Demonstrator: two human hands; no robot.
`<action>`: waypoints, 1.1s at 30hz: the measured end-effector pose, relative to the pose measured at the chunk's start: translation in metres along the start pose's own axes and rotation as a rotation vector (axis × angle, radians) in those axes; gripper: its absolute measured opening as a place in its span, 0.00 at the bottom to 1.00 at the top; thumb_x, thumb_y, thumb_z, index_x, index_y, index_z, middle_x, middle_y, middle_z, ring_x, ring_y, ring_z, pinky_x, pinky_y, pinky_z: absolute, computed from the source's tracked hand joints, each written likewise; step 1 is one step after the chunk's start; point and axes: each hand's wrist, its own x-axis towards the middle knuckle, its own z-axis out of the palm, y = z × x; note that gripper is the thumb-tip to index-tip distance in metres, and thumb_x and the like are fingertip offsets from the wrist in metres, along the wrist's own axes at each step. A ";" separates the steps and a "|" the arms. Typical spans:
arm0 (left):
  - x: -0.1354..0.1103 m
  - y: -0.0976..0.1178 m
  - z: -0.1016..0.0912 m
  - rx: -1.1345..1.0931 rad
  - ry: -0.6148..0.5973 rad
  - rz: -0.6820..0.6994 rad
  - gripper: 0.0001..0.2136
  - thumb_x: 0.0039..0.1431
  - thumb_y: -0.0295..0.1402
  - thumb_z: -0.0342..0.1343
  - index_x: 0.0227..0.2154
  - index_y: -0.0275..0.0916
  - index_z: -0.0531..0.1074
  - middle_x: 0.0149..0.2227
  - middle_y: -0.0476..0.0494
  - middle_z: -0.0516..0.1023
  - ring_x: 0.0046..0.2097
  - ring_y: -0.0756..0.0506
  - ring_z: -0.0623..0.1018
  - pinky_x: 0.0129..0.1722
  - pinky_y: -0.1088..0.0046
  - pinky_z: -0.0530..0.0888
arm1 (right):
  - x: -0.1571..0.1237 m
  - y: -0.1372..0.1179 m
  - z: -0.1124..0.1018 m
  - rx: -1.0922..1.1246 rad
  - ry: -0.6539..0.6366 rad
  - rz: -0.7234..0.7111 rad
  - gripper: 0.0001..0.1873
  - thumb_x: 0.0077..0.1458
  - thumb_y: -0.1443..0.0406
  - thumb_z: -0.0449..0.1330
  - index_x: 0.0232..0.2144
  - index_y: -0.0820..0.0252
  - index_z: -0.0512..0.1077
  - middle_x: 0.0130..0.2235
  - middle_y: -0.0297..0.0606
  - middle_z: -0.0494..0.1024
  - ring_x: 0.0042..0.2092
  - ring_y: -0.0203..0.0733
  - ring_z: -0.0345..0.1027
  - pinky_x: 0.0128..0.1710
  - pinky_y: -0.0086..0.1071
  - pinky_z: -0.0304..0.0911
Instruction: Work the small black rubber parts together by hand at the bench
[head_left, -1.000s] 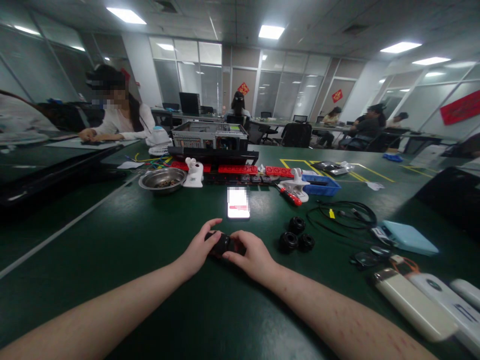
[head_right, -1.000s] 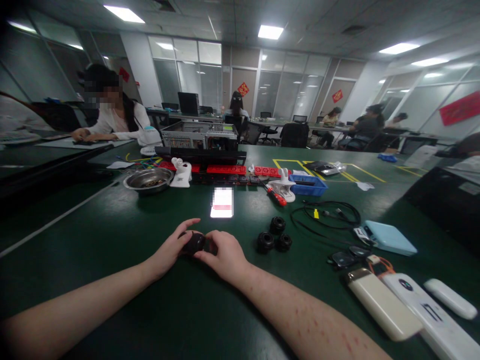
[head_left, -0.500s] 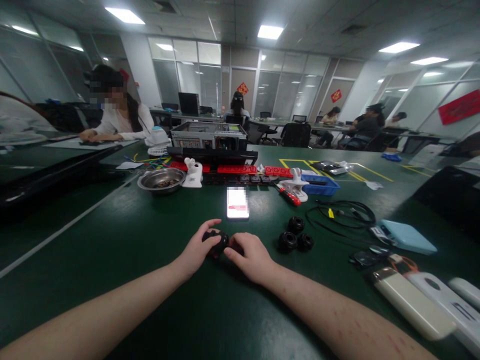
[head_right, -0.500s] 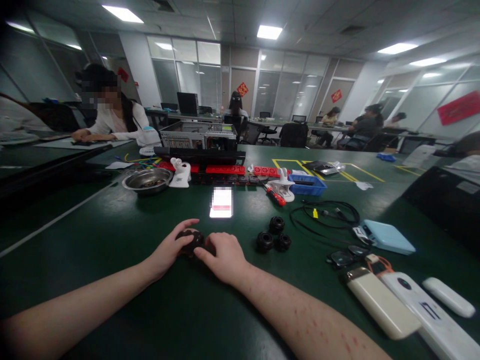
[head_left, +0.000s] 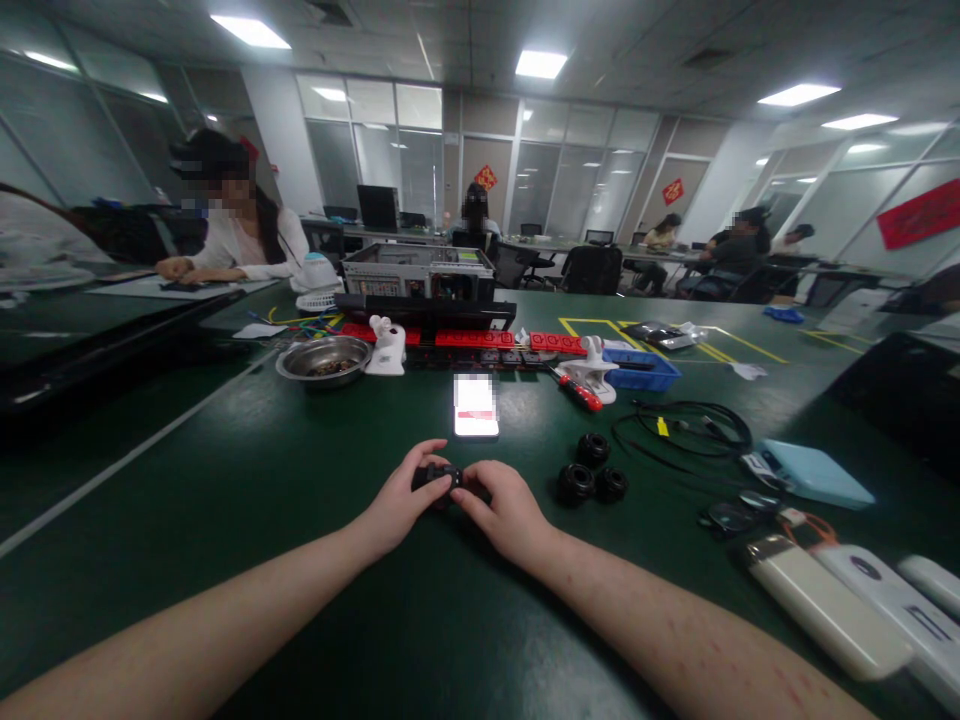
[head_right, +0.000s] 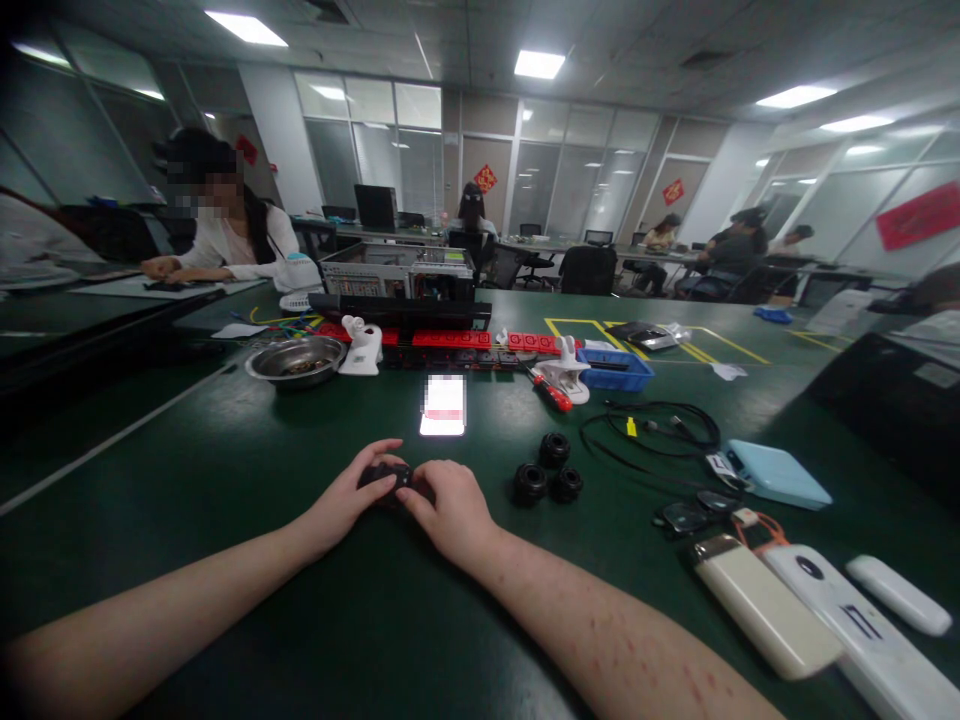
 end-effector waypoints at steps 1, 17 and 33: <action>0.000 0.000 0.000 0.003 0.008 -0.012 0.20 0.50 0.36 0.50 0.47 0.40 0.56 0.40 0.44 0.63 0.43 0.43 0.69 0.39 0.67 0.70 | 0.000 -0.001 0.000 -0.001 0.005 -0.008 0.05 0.51 0.64 0.56 0.29 0.60 0.66 0.29 0.34 0.69 0.31 0.37 0.61 0.31 0.30 0.56; -0.001 0.000 -0.001 -0.024 0.029 -0.043 0.22 0.47 0.33 0.51 0.48 0.42 0.56 0.37 0.47 0.64 0.32 0.47 0.70 0.29 0.70 0.70 | 0.000 -0.003 -0.002 -0.044 -0.027 0.095 0.12 0.53 0.57 0.51 0.29 0.61 0.64 0.28 0.34 0.68 0.30 0.36 0.59 0.29 0.30 0.52; 0.003 0.001 -0.002 -0.055 -0.035 -0.095 0.20 0.52 0.42 0.47 0.46 0.40 0.59 0.39 0.43 0.65 0.34 0.45 0.72 0.32 0.67 0.71 | -0.003 -0.002 -0.003 -0.001 -0.012 -0.061 0.18 0.46 0.63 0.60 0.40 0.61 0.63 0.37 0.39 0.70 0.39 0.41 0.62 0.39 0.36 0.57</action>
